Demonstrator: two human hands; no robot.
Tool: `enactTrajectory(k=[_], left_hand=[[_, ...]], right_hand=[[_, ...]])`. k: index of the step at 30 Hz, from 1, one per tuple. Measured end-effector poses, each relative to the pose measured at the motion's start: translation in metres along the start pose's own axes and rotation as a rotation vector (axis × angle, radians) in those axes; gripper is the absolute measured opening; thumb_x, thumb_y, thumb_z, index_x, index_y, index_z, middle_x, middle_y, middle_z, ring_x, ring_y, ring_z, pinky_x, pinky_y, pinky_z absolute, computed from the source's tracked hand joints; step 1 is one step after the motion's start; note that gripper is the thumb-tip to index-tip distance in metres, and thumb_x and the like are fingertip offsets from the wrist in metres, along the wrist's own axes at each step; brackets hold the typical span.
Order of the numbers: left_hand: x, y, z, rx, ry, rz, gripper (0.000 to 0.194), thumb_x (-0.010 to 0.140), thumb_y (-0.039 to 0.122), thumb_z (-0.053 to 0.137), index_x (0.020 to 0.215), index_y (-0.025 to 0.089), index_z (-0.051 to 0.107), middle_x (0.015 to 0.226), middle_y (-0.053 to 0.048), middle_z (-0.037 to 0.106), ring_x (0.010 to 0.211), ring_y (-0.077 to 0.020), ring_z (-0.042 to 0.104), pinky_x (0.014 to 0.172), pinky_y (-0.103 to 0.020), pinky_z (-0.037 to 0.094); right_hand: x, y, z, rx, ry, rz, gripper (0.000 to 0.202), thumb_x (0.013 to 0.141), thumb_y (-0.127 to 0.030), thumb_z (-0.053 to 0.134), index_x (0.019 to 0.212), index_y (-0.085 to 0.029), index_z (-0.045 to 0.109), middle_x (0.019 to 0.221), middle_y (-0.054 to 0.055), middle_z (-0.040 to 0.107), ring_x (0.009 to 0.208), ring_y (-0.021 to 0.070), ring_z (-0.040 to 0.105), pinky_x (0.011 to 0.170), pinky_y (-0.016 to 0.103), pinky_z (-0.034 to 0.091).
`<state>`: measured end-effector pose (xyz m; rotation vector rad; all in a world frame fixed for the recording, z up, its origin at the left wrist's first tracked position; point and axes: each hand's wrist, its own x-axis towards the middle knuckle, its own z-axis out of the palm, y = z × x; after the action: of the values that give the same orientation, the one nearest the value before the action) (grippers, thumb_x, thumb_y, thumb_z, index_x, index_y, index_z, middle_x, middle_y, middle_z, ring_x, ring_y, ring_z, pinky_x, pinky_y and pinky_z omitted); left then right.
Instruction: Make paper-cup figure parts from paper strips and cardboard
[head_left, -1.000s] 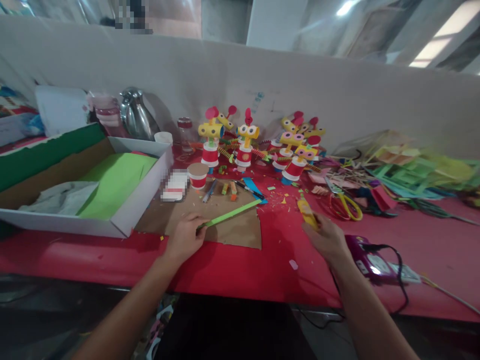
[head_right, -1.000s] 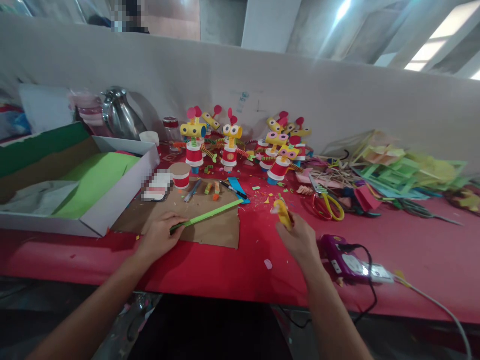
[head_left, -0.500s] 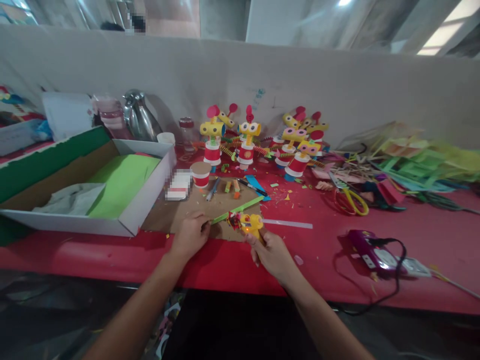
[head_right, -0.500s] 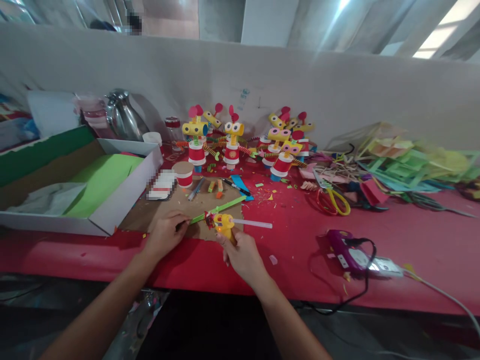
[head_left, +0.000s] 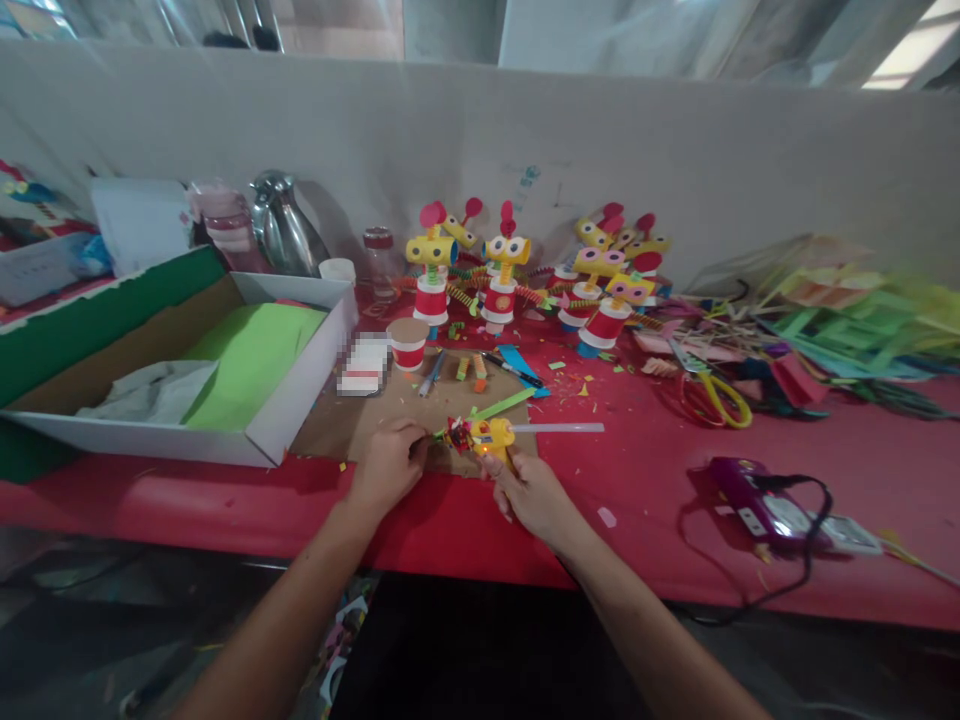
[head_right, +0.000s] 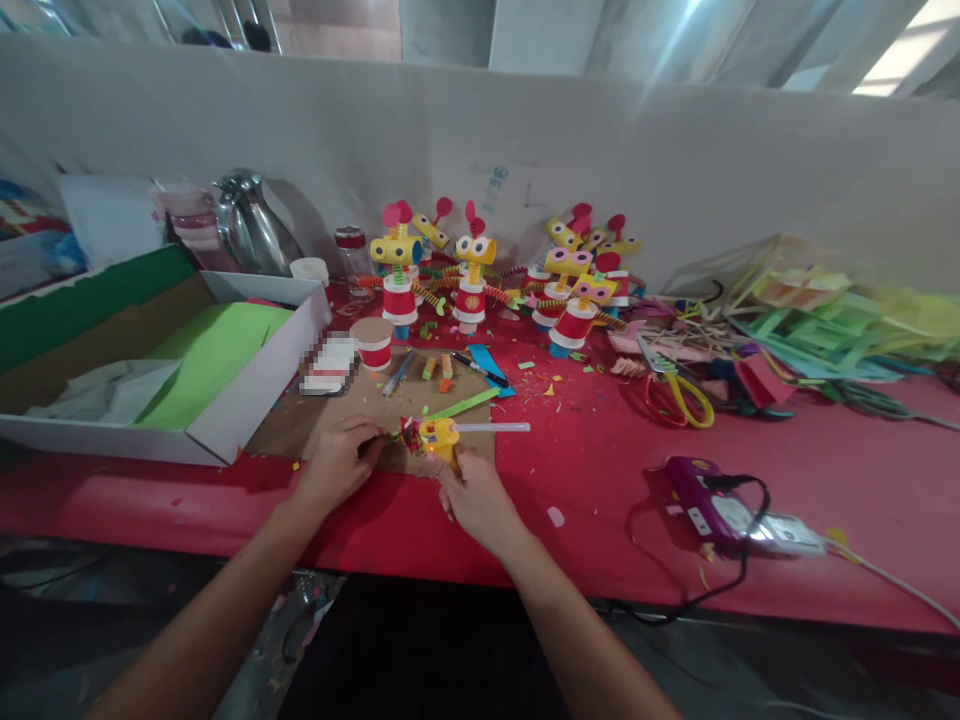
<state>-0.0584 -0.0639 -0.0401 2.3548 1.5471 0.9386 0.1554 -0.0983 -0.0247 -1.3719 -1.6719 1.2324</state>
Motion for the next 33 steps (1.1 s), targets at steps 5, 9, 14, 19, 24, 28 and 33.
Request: enactTrajectory(k=[5, 9, 14, 19, 24, 28, 33], left_hand=[[0.000, -0.001, 0.001, 0.000, 0.004, -0.002, 0.017, 0.086, 0.015, 0.054, 0.080, 0.018, 0.069, 0.082, -0.007, 0.068, 0.080, -0.0189, 0.062, 0.076, -0.031, 0.047], [0.000, -0.002, 0.002, -0.002, 0.006, 0.004, 0.017, 0.085, 0.014, 0.054, 0.082, 0.019, 0.070, 0.084, -0.006, 0.068, 0.083, -0.0189, 0.062, 0.078, -0.032, 0.047], [0.000, -0.002, 0.002, 0.004, -0.008, -0.002, 0.018, 0.086, 0.015, 0.053, 0.084, 0.018, 0.071, 0.085, -0.007, 0.068, 0.084, -0.0191, 0.061, 0.080, -0.032, 0.047], [0.000, 0.000, -0.002, 0.010, -0.026, 0.002, 0.019, 0.087, 0.016, 0.052, 0.082, 0.018, 0.070, 0.084, -0.007, 0.067, 0.083, -0.0190, 0.061, 0.078, -0.032, 0.047], [0.000, -0.003, 0.000, 0.022, -0.024, 0.018, 0.018, 0.086, 0.015, 0.052, 0.084, 0.019, 0.070, 0.083, -0.007, 0.066, 0.080, -0.0189, 0.061, 0.075, -0.032, 0.047], [-0.001, -0.005, 0.002, 0.017, -0.004, 0.019, 0.017, 0.086, 0.014, 0.053, 0.086, 0.019, 0.070, 0.085, -0.007, 0.067, 0.082, -0.0191, 0.061, 0.076, -0.032, 0.048], [-0.001, -0.004, 0.000, 0.023, -0.012, 0.028, 0.018, 0.085, 0.013, 0.053, 0.090, 0.018, 0.070, 0.088, -0.008, 0.068, 0.085, -0.0206, 0.062, 0.080, -0.034, 0.049]], right_hand=[[0.001, -0.004, -0.005, -0.035, 0.009, 0.000, 0.038, 0.090, -0.057, 0.039, 0.076, -0.022, 0.045, 0.043, -0.008, 0.044, 0.036, 0.0100, 0.044, 0.041, 0.022, 0.035], [0.000, -0.007, -0.009, -0.059, 0.014, 0.017, 0.040, 0.089, -0.059, 0.039, 0.075, -0.022, 0.045, 0.044, -0.008, 0.045, 0.038, 0.0107, 0.045, 0.042, 0.022, 0.035], [-0.001, -0.015, -0.015, -0.044, 0.032, 0.078, 0.038, 0.086, -0.059, 0.039, 0.078, -0.022, 0.045, 0.046, -0.008, 0.045, 0.038, 0.0116, 0.045, 0.042, 0.023, 0.036], [-0.001, -0.019, -0.020, -0.055, 0.054, 0.098, 0.035, 0.086, -0.057, 0.040, 0.077, -0.023, 0.045, 0.046, -0.007, 0.045, 0.039, 0.0121, 0.045, 0.045, 0.024, 0.037], [0.003, -0.016, -0.027, -0.084, 0.075, 0.094, 0.035, 0.087, -0.055, 0.041, 0.075, -0.023, 0.046, 0.046, -0.006, 0.045, 0.038, 0.0116, 0.045, 0.043, 0.024, 0.035], [0.006, -0.015, -0.031, -0.085, 0.090, 0.100, 0.033, 0.087, -0.054, 0.043, 0.076, -0.023, 0.045, 0.048, -0.006, 0.046, 0.038, 0.0114, 0.045, 0.042, 0.024, 0.035], [0.009, -0.016, -0.038, -0.098, 0.087, 0.073, 0.034, 0.088, -0.053, 0.044, 0.072, -0.023, 0.044, 0.045, -0.007, 0.044, 0.039, 0.0112, 0.045, 0.042, 0.023, 0.034]])
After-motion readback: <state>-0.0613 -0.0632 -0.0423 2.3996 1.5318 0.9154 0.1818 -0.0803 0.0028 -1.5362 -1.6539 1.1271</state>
